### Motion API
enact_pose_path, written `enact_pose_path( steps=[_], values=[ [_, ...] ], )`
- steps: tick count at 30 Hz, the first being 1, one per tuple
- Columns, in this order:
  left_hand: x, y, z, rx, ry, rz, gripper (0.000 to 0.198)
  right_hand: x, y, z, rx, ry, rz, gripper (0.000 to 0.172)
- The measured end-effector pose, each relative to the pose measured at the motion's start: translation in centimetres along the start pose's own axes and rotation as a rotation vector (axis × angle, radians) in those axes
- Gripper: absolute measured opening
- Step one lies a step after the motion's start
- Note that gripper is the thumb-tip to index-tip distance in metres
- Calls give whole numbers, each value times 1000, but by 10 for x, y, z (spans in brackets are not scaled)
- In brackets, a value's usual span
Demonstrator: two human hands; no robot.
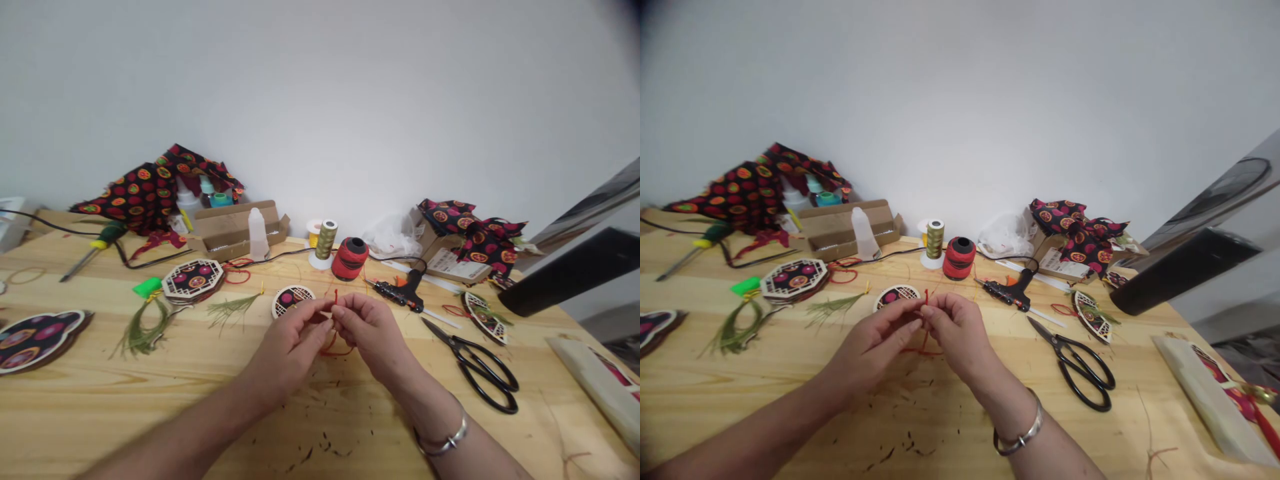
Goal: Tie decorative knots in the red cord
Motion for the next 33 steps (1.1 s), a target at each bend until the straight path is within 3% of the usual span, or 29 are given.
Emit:
enact_pose_path(
  steps=[8, 21, 33],
  values=[
    [3, 5, -3, -17, 99, -125, 17, 0, 0, -3, 25, -80, -39, 17],
    [5, 6, -5, 220, -112, -122, 16, 1, 1, -5, 57, -121, -32, 16],
    [4, 5, -5, 261, -190, -104, 13, -2, 0, -1, 50, -91, -34, 14]
  ],
)
Point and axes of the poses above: each hand's wrist, its own y-axis towards the middle knuckle, its own x-axis out of the back of the hand, z = x × y, the point moved 1 cm from there along y, towards the middle knuckle, and after that the axes turned 12 degrees about -y, right-handed, at the moved point
